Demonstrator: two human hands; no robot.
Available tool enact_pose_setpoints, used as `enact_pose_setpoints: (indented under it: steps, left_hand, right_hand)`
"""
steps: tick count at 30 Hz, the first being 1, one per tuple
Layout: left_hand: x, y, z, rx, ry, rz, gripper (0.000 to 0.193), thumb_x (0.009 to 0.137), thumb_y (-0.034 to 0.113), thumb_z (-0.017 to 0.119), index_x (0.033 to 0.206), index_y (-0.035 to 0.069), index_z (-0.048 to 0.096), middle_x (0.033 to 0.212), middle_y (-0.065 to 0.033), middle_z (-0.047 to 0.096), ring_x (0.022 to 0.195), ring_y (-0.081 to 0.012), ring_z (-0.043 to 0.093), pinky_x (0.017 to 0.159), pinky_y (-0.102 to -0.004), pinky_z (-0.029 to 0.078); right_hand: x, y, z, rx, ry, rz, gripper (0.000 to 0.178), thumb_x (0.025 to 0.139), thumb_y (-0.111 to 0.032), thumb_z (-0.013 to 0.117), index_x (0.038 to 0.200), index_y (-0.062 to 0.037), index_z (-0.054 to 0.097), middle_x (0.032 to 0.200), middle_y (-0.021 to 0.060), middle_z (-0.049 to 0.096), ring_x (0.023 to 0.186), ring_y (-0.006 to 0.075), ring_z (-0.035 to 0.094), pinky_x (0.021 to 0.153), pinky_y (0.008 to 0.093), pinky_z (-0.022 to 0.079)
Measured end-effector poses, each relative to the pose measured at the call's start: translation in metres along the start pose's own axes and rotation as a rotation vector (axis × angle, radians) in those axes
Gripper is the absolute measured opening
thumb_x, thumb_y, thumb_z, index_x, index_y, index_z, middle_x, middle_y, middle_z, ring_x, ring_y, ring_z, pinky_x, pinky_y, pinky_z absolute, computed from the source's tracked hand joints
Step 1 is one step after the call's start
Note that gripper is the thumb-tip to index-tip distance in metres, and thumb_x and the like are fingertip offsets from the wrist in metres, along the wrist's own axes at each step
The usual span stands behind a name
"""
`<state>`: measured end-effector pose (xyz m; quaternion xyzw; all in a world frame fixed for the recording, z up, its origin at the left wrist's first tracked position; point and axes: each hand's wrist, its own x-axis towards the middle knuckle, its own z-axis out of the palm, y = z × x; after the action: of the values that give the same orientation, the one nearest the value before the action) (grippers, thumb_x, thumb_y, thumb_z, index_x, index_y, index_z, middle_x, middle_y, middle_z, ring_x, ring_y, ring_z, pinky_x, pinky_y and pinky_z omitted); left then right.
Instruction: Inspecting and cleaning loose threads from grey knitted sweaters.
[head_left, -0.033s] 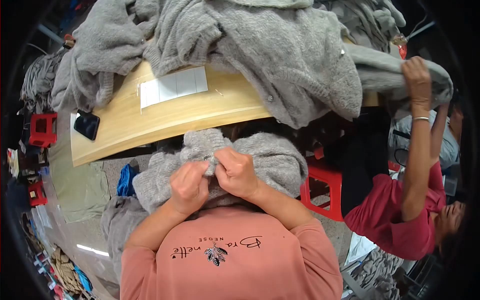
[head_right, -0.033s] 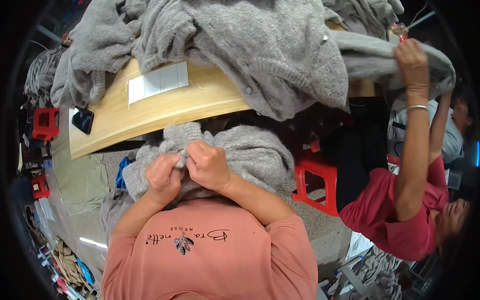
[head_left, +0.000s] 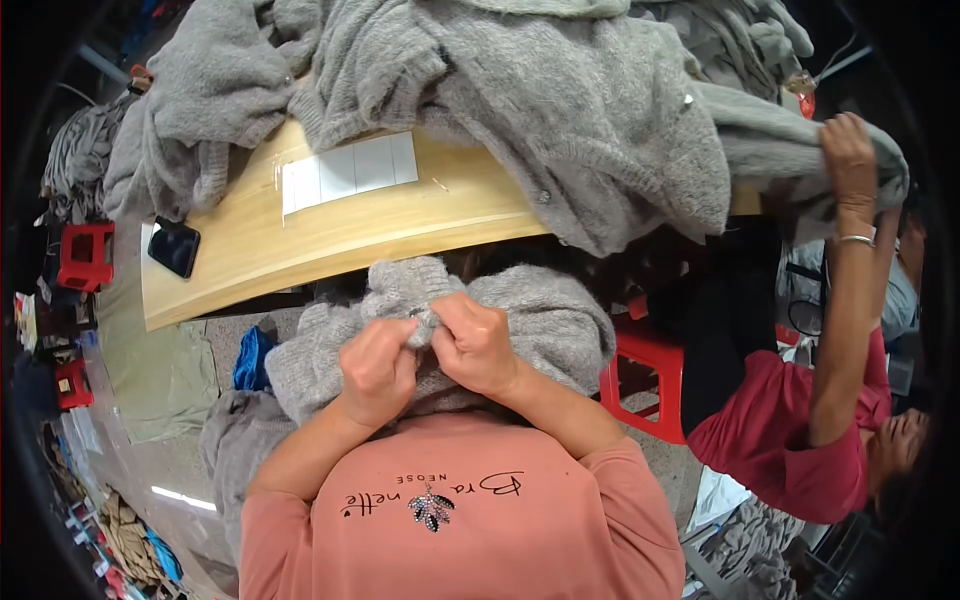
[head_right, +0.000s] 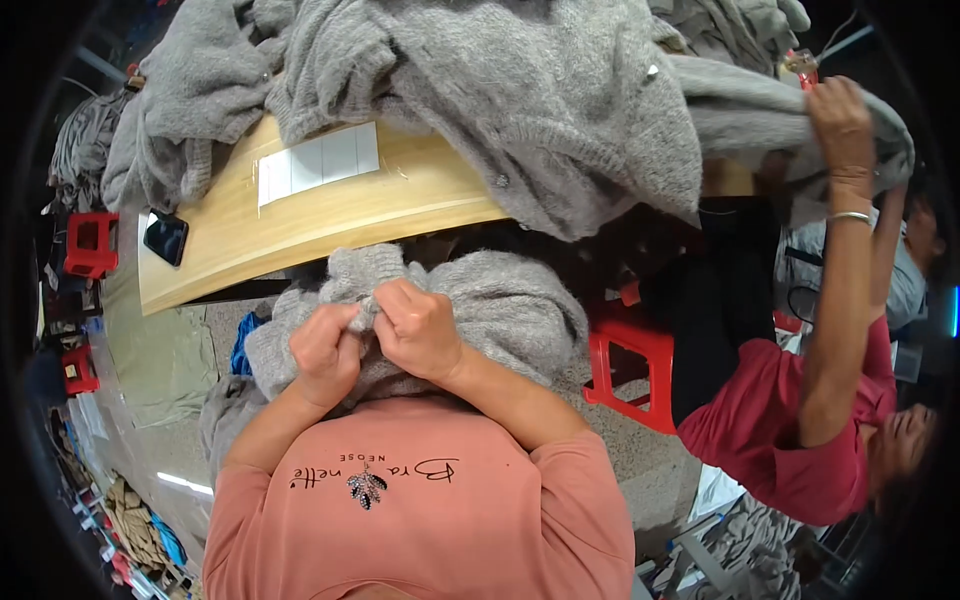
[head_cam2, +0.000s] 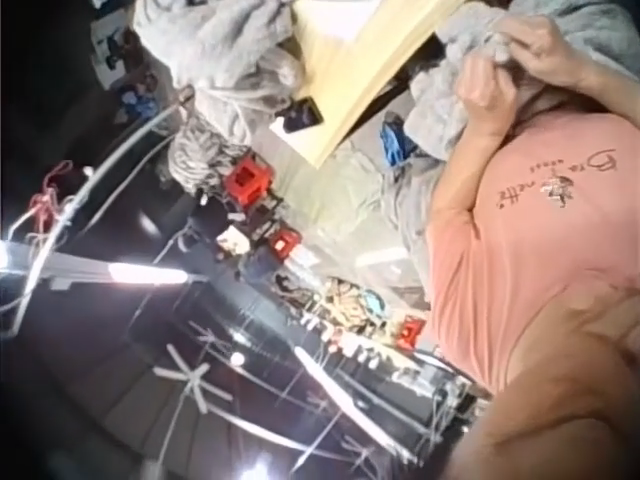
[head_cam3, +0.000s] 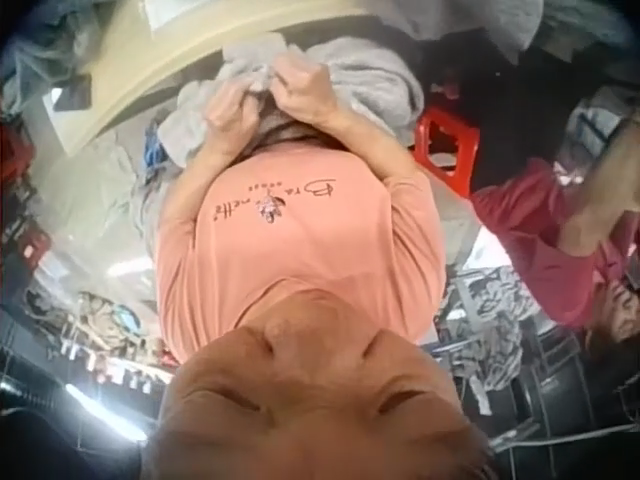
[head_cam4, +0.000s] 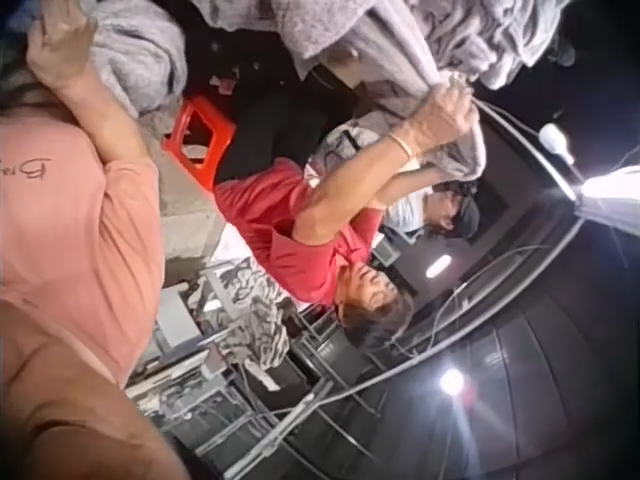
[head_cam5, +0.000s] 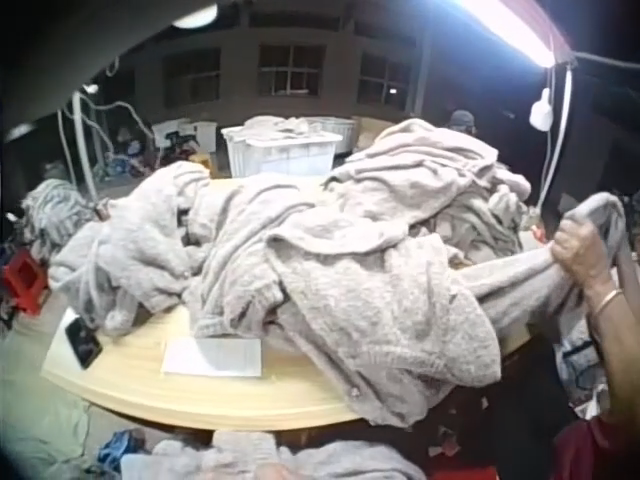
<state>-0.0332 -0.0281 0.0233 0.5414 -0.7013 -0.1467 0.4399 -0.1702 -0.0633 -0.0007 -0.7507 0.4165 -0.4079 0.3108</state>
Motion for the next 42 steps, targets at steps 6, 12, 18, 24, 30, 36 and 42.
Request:
enact_pose_setpoints:
  steps: [6, 12, 18, 24, 30, 36, 42]
  left_hand:
    - [0.004, -0.015, -0.022, -0.104, -0.162, -0.291, 0.009, 0.069, -0.003, 0.057, 0.078, -0.002, 0.057, 0.065, -0.0085, 0.055, 0.053, -0.0165, 0.051, 0.049, -0.0257, 0.039]
    - [0.008, -0.007, -0.025, -0.348, -0.233, -0.613, 0.003, 0.074, -0.001, 0.056, 0.077, -0.001, 0.056, 0.062, -0.0082, 0.054, 0.055, -0.0111, 0.052, 0.049, -0.0246, 0.041]
    - [0.008, -0.002, -0.026, -0.423, -0.263, -0.544, 0.001, 0.075, 0.0, 0.057, 0.075, -0.001, 0.057, 0.06, -0.0027, 0.055, 0.055, -0.0072, 0.048, 0.05, -0.0221, 0.04]
    - [0.002, -0.007, -0.02, -0.522, -0.422, -0.626, 0.004, 0.07, -0.001, 0.057, 0.073, 0.001, 0.06, 0.062, 0.0012, 0.055, 0.057, -0.0033, 0.047, 0.05, -0.0196, 0.039]
    - [0.008, -0.019, -0.03, -1.005, -0.211, -0.876, 0.003, 0.071, 0.001, 0.064, 0.074, 0.001, 0.062, 0.069, -0.0028, 0.062, 0.06, -0.0056, 0.053, 0.056, -0.0194, 0.042]
    - [0.011, -0.029, -0.027, -1.002, -0.013, -0.815, 0.005, 0.072, -0.003, 0.063, 0.076, 0.0, 0.06, 0.073, -0.0041, 0.062, 0.063, -0.0062, 0.054, 0.059, -0.0195, 0.043]
    - [0.015, -0.028, -0.031, -0.955, 0.029, -0.781, 0.009, 0.069, -0.007, 0.061, 0.074, 0.0, 0.059, 0.069, -0.002, 0.059, 0.061, -0.006, 0.053, 0.057, -0.019, 0.042]
  right_hand:
    - [0.019, 0.016, -0.027, 0.025, 0.041, 0.345, 0.021, 0.066, 0.003, 0.052, 0.087, 0.002, 0.056, 0.078, 0.0155, 0.057, 0.069, 0.0282, 0.057, 0.061, 0.0319, 0.045]
    - [0.024, -0.005, -0.036, -0.172, -0.244, -0.205, 0.037, 0.063, -0.001, 0.059, 0.099, -0.0033, 0.053, 0.108, 0.0181, 0.048, 0.098, 0.032, 0.049, 0.082, 0.0334, 0.039]
    - [0.027, -0.008, -0.012, 0.114, -0.249, -0.251, 0.013, 0.063, 0.004, 0.056, 0.074, -0.002, 0.056, 0.064, 0.0078, 0.05, 0.06, 0.0241, 0.048, 0.063, 0.0344, 0.037]
    - [0.009, -0.012, 0.003, 0.166, -0.081, -0.27, 0.015, 0.061, 0.007, 0.054, 0.074, -0.0019, 0.055, 0.065, 0.0091, 0.05, 0.061, 0.0254, 0.048, 0.058, 0.0334, 0.037]
    - [-0.003, -0.005, -0.024, -0.153, 0.108, -0.342, 0.025, 0.065, -0.002, 0.064, 0.087, -0.0009, 0.053, 0.077, 0.012, 0.053, 0.069, 0.0274, 0.051, 0.065, 0.0353, 0.041]
    - [-0.038, 0.005, -0.042, -0.343, 0.107, -0.094, 0.043, 0.057, -0.01, 0.074, 0.093, 0.0008, 0.052, 0.083, 0.0153, 0.053, 0.073, 0.0308, 0.052, 0.064, 0.0369, 0.043]
    - [-0.039, 0.023, -0.03, -0.321, -0.04, 0.075, 0.029, 0.062, -0.006, 0.067, 0.088, -0.0019, 0.057, 0.076, 0.013, 0.056, 0.068, 0.03, 0.054, 0.062, 0.0363, 0.044]
